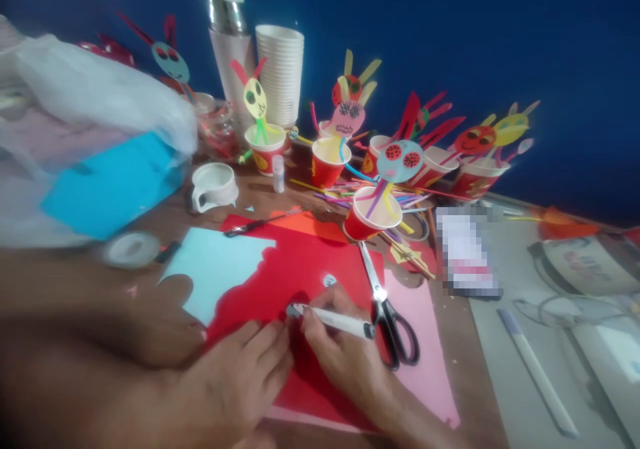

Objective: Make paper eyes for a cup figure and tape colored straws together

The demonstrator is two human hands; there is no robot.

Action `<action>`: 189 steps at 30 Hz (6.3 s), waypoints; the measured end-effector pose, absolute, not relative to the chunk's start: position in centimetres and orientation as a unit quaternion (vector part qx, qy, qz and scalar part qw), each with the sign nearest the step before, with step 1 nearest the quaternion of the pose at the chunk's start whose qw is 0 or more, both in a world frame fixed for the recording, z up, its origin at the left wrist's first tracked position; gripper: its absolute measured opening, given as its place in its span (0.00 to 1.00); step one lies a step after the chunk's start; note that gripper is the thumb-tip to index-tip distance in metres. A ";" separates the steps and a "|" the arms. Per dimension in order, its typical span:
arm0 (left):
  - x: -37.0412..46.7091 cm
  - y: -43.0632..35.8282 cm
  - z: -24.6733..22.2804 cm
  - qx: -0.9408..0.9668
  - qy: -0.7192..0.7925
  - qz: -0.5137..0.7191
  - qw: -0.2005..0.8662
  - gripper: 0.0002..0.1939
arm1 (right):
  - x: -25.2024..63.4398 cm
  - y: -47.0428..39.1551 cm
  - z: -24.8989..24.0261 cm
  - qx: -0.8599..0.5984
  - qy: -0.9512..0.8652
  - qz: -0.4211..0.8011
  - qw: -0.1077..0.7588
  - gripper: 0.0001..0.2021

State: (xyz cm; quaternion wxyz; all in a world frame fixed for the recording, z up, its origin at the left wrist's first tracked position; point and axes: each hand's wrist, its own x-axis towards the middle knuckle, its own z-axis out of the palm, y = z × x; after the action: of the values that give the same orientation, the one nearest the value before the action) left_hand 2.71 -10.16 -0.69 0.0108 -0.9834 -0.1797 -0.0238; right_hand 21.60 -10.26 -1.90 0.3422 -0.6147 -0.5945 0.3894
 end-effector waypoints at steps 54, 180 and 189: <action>2.8 -10.1 -0.7 -0.983 -0.181 -0.030 0.019 0.29 | 21.9 -10.0 -1.4 -0.634 -0.641 0.316 0.295 0.06; 3.1 -8.8 -0.3 -0.968 -0.238 -0.031 -0.071 0.31 | 22.1 -10.3 -0.9 -0.642 -0.665 0.280 0.258 0.08; 3.3 -8.5 0.1 -0.973 -0.220 -0.002 -0.074 0.31 | 22.5 -10.5 -1.1 -0.646 -0.671 0.255 0.258 0.07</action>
State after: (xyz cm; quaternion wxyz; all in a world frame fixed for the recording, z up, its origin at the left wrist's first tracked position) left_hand 3.26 -8.54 0.11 -0.0737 -0.9726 -0.2204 -0.0022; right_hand 22.45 -10.46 -1.09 0.2583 -0.6462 -0.6715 0.2546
